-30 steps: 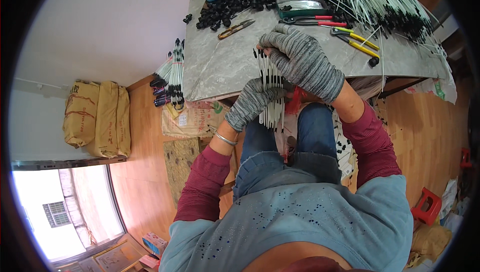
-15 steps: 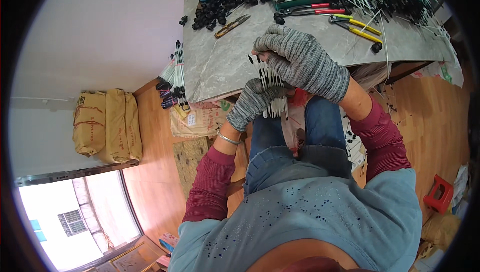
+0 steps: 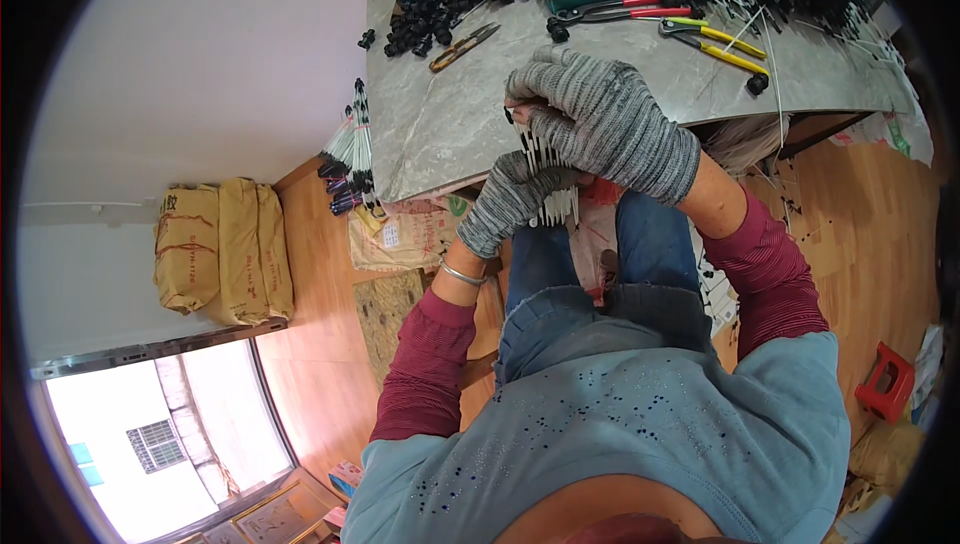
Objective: Assembling and trimming wire components at an industrial workbench.
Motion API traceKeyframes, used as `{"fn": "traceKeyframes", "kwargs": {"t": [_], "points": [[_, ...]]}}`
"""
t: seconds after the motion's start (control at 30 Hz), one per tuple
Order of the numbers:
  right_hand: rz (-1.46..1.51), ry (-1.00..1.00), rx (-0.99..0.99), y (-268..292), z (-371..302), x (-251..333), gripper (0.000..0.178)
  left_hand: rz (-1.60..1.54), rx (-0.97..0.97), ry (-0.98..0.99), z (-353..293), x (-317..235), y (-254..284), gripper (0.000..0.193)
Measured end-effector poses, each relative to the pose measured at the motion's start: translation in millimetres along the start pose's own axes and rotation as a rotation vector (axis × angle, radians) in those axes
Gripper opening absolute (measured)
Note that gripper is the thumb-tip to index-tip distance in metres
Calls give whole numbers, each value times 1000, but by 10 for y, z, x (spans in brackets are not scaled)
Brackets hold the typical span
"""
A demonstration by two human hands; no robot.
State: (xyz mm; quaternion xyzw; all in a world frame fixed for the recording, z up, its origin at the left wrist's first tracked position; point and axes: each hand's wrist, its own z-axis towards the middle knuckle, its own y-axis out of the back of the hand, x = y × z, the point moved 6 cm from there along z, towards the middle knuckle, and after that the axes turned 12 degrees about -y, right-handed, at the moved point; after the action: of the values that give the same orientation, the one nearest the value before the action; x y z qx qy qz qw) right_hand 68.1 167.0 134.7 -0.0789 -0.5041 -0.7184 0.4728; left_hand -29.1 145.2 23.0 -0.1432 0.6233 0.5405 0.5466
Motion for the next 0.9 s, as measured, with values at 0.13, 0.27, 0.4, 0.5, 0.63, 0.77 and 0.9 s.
{"fn": "traceKeyframes", "kwargs": {"t": [0.13,0.27,0.4,0.5,0.63,0.77,0.9], "points": [[31,-17,-7,5,-6,-66,23,-83,0,-8,33,-61,5,17],[37,35,-29,-3,18,-63,26,-151,-59,28,5,-10,18,17],[-99,129,-136,98,20,-83,27,-107,-29,-11,72,-103,36,17],[-174,127,-170,341,-18,-203,25,-186,-28,-49,65,-90,34,17],[-49,-36,86,277,-54,-426,28,-403,-69,-33,24,-46,33,18],[-121,122,10,250,37,-265,16,-351,-61,41,73,-91,21,18],[209,-189,60,327,388,-616,15,-454,-122,81,36,-27,12,18]]}}
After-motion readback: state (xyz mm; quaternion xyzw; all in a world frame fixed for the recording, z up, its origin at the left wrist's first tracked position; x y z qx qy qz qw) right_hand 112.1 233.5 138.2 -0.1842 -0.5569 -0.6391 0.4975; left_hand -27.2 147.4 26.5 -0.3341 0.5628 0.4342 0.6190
